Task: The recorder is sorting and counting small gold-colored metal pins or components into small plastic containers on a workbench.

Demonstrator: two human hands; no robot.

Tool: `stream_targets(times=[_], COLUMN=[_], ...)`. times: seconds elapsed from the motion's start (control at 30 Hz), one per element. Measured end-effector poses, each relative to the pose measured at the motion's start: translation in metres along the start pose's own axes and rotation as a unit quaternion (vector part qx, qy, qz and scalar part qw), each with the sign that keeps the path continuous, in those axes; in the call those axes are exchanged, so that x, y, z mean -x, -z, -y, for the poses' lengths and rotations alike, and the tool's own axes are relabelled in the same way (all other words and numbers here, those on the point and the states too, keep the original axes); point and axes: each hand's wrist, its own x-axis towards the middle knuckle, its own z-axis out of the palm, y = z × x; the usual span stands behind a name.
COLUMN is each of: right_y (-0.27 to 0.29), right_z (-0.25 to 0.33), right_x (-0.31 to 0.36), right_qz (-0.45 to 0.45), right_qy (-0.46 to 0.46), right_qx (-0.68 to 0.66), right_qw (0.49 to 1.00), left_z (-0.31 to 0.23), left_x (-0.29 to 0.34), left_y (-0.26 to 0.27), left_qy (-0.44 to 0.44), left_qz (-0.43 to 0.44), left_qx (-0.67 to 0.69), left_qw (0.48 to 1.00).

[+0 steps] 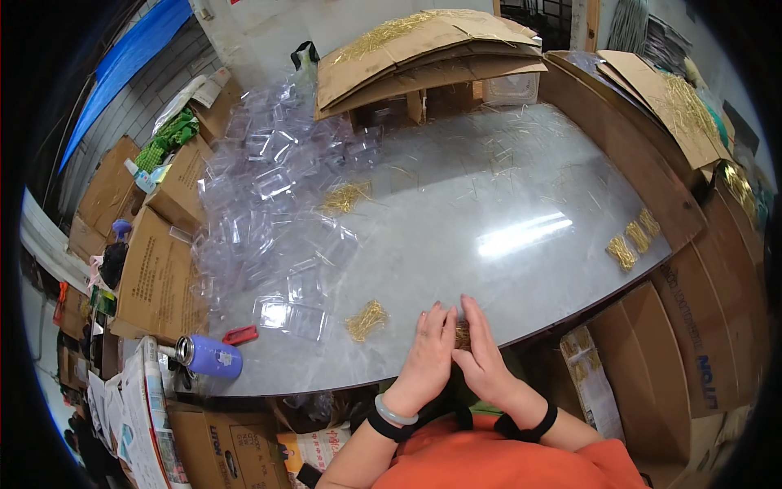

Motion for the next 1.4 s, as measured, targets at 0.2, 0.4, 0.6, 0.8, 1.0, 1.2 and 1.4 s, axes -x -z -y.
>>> stream_targets(times=[0.2,0.4,0.6,0.8,1.0,1.2,1.4], right_y=[0.030,0.020,0.016,0.024,0.031,0.026,0.029], right_z=[0.001,-0.012,-0.018,-0.014,-0.017,-0.012,-0.013], right_x=[-0.016,-0.015,-0.012,-0.014,-0.022,-0.021,-0.022], right_qz=[0.070,0.050,0.047,0.084,0.095,0.080,0.073], right_qy=[0.045,0.173,0.168,0.175,0.178,0.162,0.164], right_qx=[0.060,0.276,0.263,0.271,0.270,0.261,0.251], right_qw=[0.995,0.944,0.949,0.943,0.941,0.948,0.951], left_z=[0.004,0.011,-0.001,-0.010,-0.009,-0.029,-0.014], left_x=[0.001,0.002,0.004,0.002,0.008,0.009,0.051], left_y=[0.003,0.010,0.002,-0.005,0.013,-0.011,0.022], left_qy=[0.022,0.018,0.052,0.075,0.113,0.110,0.250], left_qz=[-0.008,0.016,0.013,-0.005,-0.041,-0.095,-0.211], left_qx=[0.062,0.136,0.094,0.093,0.232,0.232,0.280], left_qw=[0.998,0.990,0.994,0.993,0.965,0.962,0.902])
